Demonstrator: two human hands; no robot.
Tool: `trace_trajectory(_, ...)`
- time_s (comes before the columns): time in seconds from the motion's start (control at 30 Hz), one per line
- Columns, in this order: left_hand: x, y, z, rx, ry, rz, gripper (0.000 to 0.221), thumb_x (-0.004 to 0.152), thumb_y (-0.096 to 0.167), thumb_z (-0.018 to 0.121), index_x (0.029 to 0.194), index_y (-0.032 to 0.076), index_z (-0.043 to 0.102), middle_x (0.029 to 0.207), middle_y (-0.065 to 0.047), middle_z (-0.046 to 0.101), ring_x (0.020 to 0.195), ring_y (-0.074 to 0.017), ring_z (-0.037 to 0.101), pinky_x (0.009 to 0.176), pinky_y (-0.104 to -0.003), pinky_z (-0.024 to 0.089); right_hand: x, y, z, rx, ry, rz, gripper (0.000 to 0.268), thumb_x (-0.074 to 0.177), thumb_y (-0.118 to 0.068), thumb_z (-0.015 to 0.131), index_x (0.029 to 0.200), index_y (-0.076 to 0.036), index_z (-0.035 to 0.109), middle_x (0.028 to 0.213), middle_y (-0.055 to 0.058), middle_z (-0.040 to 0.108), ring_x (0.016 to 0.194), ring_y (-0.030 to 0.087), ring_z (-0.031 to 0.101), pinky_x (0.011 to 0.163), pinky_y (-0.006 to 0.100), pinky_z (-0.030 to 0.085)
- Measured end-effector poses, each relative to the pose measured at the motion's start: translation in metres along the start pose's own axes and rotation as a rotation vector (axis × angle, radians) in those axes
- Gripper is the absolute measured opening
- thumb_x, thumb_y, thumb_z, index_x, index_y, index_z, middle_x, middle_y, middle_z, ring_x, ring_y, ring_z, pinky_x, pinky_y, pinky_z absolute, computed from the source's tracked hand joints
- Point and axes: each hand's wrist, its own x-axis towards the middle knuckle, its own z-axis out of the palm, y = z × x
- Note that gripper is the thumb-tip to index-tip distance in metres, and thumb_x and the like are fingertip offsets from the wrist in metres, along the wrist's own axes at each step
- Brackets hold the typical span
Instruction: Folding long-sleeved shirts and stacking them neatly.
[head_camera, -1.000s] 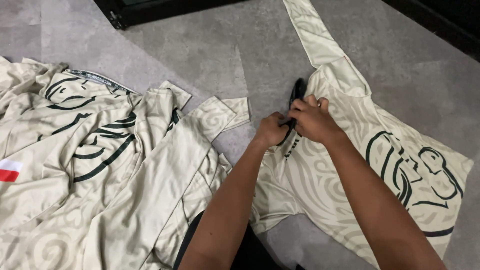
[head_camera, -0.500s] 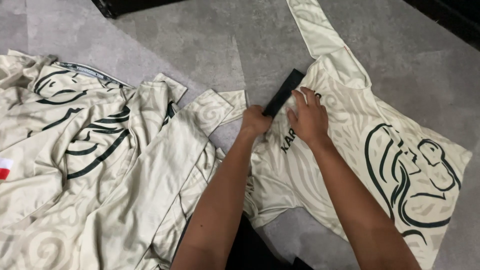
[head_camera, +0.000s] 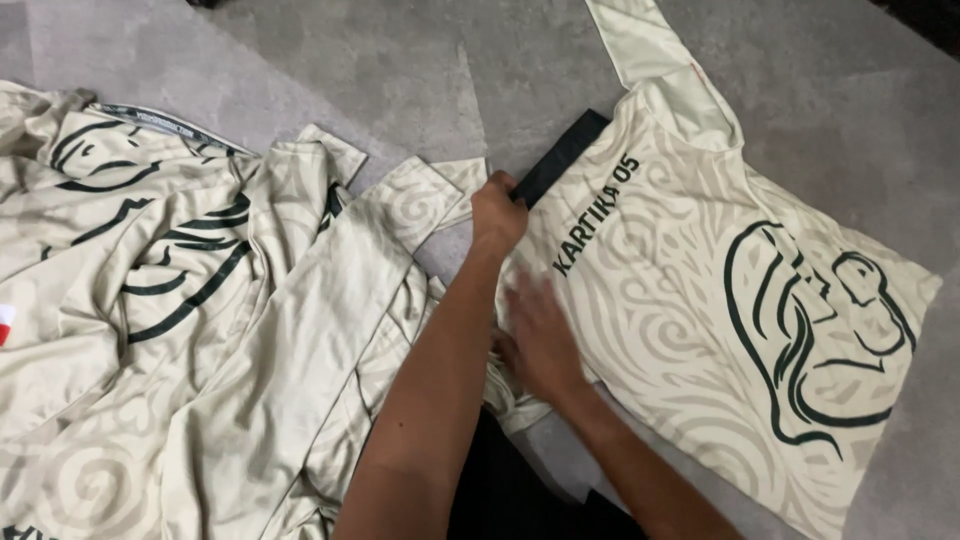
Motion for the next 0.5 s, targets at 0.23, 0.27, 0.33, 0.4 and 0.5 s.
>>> trace_trajectory(0.23, 0.001, -0.002, 0.000, -0.043, 0.022, 0.038, 0.016, 0.074, 0.001, 0.051, 0.090, -0.001, 0.049, 0.095, -0.023, 0.056, 0.095, -0.0341, 0.053, 0.079, -0.038, 0.048, -0.020, -0.018, 0.031, -0.097, -0.292, 0.227, 0.061, 0.080, -0.025, 0.049, 0.131, -0.009, 0.021, 0.139, 0.014, 0.005, 0.125, 0.036, 0.004, 0.100, 0.043, 0.008)
trace_trajectory(0.27, 0.003, -0.005, 0.002, -0.014, 0.039, 0.045, 0.016, 0.074, 0.001, 0.049, 0.090, 0.000, 0.049, 0.093, -0.022, 0.057, 0.093, -0.0340, 0.054, 0.077, -0.039, 0.049, -0.018, -0.019, 0.028, -0.024, -0.339, 0.256, 0.059, 0.082, -0.026, 0.047, 0.131, -0.010, 0.019, 0.139, 0.012, 0.001, 0.125, 0.036, 0.001, 0.101, 0.043, 0.006)
trace_trajectory(0.33, 0.007, -0.008, 0.007, 0.013, 0.035, 0.053, 0.016, 0.074, 0.001, 0.048, 0.090, 0.000, 0.049, 0.091, -0.021, 0.057, 0.090, -0.0339, 0.055, 0.074, -0.041, 0.049, -0.016, -0.019, 0.021, 0.045, -0.388, 0.304, 0.058, 0.084, -0.027, 0.046, 0.132, -0.010, 0.018, 0.139, 0.011, -0.002, 0.125, 0.035, -0.001, 0.101, 0.043, 0.003)
trace_trajectory(0.4, 0.011, -0.009, 0.011, 0.189, 0.065, 0.085, 0.014, 0.073, 0.003, 0.049, 0.087, 0.002, 0.051, 0.083, -0.021, 0.058, 0.087, -0.0363, 0.056, 0.075, -0.042, 0.049, -0.015, -0.018, 0.013, 0.278, -0.362, 0.293, 0.060, 0.085, -0.025, 0.045, 0.134, -0.012, 0.014, 0.139, 0.011, -0.001, 0.124, 0.039, -0.001, 0.101, 0.048, 0.003)
trace_trajectory(0.5, 0.016, -0.018, 0.015, 0.320, 0.096, 0.111, 0.016, 0.072, 0.002, 0.045, 0.088, 0.003, 0.050, 0.081, -0.020, 0.057, 0.085, -0.0370, 0.056, 0.073, -0.044, 0.049, -0.026, 0.001, 0.011, 0.496, -0.142, 0.214, 0.034, 0.081, -0.024, 0.053, 0.114, -0.016, 0.050, 0.129, 0.007, 0.037, 0.117, 0.037, 0.027, 0.099, 0.042, 0.025)
